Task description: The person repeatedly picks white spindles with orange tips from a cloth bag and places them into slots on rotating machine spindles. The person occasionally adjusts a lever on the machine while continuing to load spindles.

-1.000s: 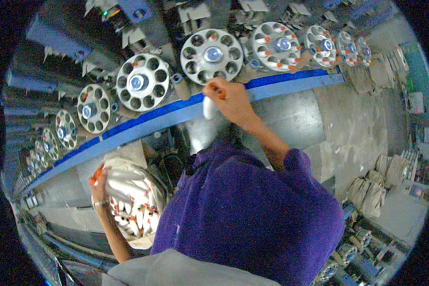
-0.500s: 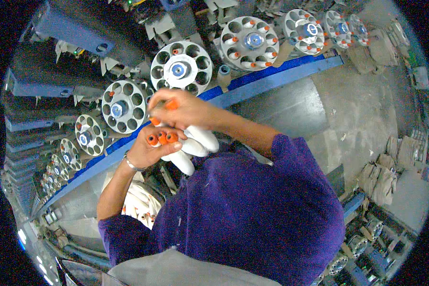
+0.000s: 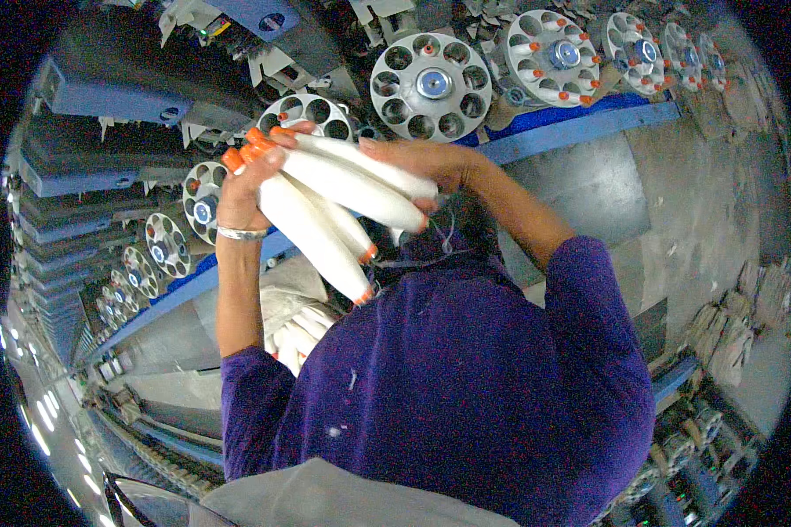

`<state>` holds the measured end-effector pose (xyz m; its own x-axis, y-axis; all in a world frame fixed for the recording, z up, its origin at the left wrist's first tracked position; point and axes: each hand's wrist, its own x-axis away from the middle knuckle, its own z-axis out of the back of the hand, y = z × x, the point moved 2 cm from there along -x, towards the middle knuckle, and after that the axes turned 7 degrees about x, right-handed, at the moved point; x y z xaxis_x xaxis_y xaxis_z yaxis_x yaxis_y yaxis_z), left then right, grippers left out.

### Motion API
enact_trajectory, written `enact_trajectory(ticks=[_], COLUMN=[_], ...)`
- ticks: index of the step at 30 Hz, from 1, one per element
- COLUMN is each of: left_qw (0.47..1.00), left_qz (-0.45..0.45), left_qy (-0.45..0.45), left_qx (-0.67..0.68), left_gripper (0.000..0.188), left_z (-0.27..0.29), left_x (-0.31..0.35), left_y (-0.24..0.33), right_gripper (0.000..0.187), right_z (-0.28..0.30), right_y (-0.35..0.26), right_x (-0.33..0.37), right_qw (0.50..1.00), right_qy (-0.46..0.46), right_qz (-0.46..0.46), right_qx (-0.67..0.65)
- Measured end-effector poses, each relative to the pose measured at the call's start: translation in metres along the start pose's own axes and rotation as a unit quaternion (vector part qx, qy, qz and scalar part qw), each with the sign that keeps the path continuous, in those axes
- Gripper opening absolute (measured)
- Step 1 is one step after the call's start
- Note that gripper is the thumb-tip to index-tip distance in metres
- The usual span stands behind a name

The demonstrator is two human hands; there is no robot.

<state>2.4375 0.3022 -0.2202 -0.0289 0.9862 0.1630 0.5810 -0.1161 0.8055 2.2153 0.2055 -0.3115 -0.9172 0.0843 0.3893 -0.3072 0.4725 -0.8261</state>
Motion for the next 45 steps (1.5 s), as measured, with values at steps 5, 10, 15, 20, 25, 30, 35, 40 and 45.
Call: enact_trajectory(ticks=[5,10,15,20,25,30,35,40,45], left_qw=[0.994,0.983,0.976,0.978,0.97,0.951,0.958,0.96,0.973], left_qz=[-0.066,-0.154,-0.214,-0.207,-0.24,-0.269,-0.262,-0.269,-0.228], left_qy=[0.053,0.053,0.04,0.004,-0.028,-0.071,-0.028,-0.014,0.024], left_qx=[0.067,0.088,-0.006,0.006,-0.02,-0.135,-0.116,-0.07,-0.027], left_gripper=[0.026,0.025,0.029,0.036,0.03,0.032,0.034,0.034,0.031], left_z=[0.055,0.078,0.067,0.06,0.038,0.006,0.007,0.024,0.03], left_x=[0.007,0.013,0.007,-0.003,-0.018,-0.031,-0.027,-0.017,-0.035], left_y=[0.024,0.017,0.018,0.028,0.016,0.01,0.013,0.014,0.007], right_gripper=[0.028,0.026,0.025,0.025,0.034,0.027,0.018,0.024,0.04], right_z=[0.007,0.009,-0.003,0.114,0.146,0.069,0.123,0.25,0.2], right_y=[0.021,0.034,0.033,0.057,0.062,0.022,0.055,0.121,0.073], right_x=[0.012,0.024,-0.022,0.068,0.09,-0.022,0.007,0.152,0.101], right_qw=[0.991,0.909,0.964,0.888,0.828,0.963,0.906,0.669,0.797], right_qy=[0.078,0.212,-0.004,0.412,0.443,0.161,0.354,0.717,0.552], right_qz=[0.062,0.166,0.149,0.2,0.22,0.193,0.204,0.176,0.222], right_qx=[-0.084,-0.319,-0.221,0.033,0.265,-0.095,0.114,0.087,0.101])
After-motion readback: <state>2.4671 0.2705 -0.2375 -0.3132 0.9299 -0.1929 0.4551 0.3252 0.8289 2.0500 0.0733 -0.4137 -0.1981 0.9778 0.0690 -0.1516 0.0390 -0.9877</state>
